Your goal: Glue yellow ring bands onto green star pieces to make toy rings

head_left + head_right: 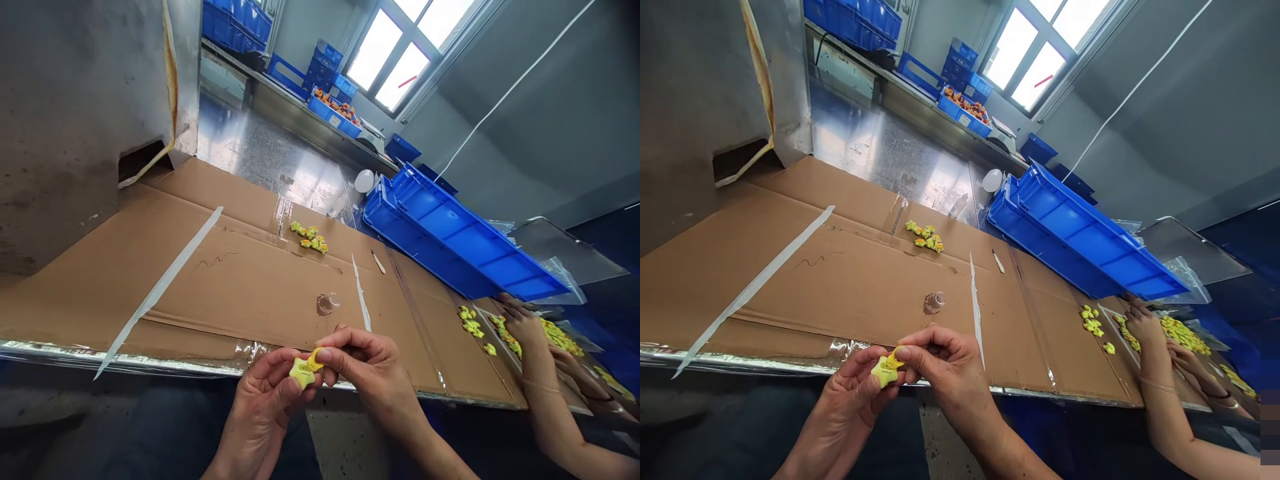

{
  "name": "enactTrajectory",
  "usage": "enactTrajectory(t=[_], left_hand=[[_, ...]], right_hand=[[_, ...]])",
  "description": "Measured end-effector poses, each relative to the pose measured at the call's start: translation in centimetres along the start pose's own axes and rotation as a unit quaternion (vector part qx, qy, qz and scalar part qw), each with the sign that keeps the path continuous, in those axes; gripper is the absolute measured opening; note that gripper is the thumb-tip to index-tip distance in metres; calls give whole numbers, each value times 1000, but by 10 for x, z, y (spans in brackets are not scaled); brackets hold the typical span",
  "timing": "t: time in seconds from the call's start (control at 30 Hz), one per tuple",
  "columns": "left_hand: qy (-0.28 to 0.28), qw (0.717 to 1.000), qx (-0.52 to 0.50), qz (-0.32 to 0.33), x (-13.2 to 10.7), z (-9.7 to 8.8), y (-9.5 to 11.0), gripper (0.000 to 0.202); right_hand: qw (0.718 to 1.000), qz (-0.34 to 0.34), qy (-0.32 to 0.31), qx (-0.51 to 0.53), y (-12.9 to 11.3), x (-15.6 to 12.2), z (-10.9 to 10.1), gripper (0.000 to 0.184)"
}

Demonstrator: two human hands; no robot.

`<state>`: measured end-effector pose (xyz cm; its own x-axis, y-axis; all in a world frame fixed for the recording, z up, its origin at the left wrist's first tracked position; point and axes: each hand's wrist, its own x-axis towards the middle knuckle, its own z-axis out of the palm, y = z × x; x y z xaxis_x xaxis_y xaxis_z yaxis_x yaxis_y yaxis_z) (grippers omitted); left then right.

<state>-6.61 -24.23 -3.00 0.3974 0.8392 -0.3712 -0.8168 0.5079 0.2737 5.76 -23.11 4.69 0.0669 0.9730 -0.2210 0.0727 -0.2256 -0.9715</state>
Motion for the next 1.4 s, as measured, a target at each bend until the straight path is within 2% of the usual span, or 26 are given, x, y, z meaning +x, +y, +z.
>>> enactTrajectory(t=[0.27,0.57,0.77,0.93,1.1,1.4], left_hand=[[-25,1000,-4,0,1,-3,0,20],[-24,1000,-12,0,0,-1,1,20],[-34,999,-12,-3,2,-4,0,20],[-66,998,16,-8,3,-9,-1,17],[-72,997,42,-2,4,-11,-2,15],[-79,996,44,11,4,-12,-4,17]], right_hand=[[999,-19,-5,-26,3,0,0,11],[999,-35,-5,-41,4,0,1,8],[993,-61,-2,-103,3,-3,0,5],[969,-139,-1,-203,2,-4,-2,5],[939,-223,-30,-261,-4,-4,-4,12],[917,-258,-59,-298,-4,-4,-6,14]])
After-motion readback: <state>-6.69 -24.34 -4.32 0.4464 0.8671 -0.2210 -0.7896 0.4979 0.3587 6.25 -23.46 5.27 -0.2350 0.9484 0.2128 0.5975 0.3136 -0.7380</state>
